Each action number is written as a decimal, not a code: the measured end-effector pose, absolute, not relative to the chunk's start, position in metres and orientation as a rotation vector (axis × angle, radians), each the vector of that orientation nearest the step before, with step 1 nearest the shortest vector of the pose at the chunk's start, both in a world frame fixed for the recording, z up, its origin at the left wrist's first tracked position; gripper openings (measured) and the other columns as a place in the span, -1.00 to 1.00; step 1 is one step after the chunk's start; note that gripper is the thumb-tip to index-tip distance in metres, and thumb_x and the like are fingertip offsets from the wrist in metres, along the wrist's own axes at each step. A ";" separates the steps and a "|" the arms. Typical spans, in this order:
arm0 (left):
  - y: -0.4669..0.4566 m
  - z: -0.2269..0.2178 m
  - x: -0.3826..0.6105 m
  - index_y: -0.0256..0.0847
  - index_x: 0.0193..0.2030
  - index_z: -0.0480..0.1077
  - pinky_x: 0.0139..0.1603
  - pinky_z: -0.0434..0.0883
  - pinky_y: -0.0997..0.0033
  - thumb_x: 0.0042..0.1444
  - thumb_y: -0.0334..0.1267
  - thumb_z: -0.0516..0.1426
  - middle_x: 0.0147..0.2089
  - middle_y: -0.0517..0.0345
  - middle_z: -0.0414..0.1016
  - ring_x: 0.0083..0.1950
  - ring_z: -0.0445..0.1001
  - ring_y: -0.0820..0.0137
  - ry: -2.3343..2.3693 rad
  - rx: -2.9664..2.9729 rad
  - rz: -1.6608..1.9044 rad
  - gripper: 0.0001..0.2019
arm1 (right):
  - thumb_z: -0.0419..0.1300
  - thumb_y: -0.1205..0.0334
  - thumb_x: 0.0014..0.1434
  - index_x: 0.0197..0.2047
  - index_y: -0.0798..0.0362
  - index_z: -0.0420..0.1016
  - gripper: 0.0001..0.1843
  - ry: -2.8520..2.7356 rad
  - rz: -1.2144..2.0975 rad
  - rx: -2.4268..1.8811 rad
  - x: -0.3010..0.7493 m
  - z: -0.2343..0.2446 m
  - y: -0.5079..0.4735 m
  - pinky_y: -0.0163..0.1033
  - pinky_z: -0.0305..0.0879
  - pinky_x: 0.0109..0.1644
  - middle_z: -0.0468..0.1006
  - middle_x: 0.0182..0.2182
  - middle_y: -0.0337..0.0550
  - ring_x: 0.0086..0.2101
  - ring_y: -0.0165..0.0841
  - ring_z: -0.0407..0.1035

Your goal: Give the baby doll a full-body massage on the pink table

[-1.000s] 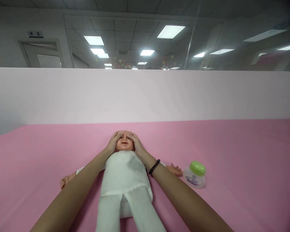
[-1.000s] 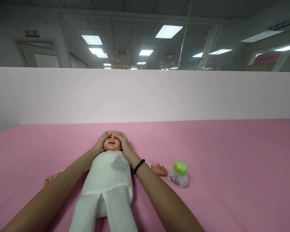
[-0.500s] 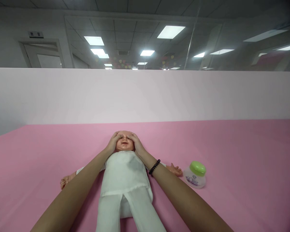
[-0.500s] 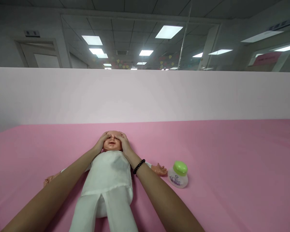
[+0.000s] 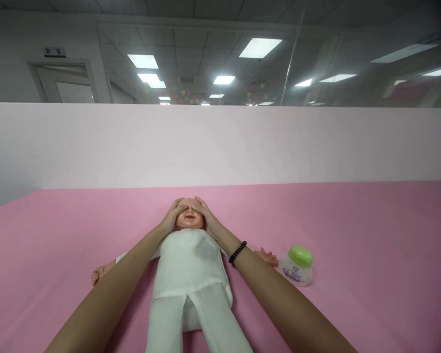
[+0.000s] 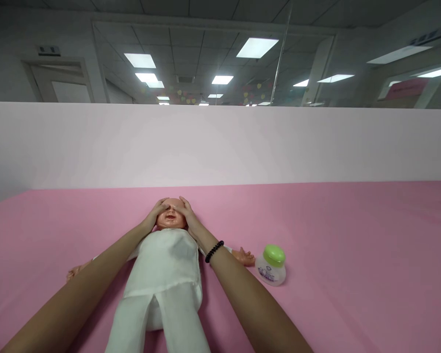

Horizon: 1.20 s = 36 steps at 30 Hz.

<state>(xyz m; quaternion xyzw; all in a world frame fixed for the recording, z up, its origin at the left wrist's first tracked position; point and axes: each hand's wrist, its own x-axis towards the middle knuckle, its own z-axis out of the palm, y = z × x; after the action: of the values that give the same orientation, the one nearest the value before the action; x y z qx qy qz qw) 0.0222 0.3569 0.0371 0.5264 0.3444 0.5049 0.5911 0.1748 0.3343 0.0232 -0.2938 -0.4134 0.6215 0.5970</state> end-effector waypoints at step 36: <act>0.353 0.047 -0.014 0.15 0.51 -0.12 0.38 0.31 -0.07 -0.10 -0.27 0.44 0.47 -0.16 0.13 0.39 0.33 0.01 0.614 1.578 0.737 0.13 | 0.54 0.42 -0.27 0.52 -0.27 -0.20 0.45 -1.254 1.618 -0.733 0.202 0.038 0.314 0.04 0.28 0.33 0.06 0.44 0.02 0.27 -0.09 0.29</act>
<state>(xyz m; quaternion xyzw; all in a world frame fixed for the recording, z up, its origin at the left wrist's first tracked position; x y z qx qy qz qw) -0.0139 0.3529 0.0469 0.6816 0.2652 0.3182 0.6032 0.2018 0.3143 0.0378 -0.2984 -0.5105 0.6589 0.4650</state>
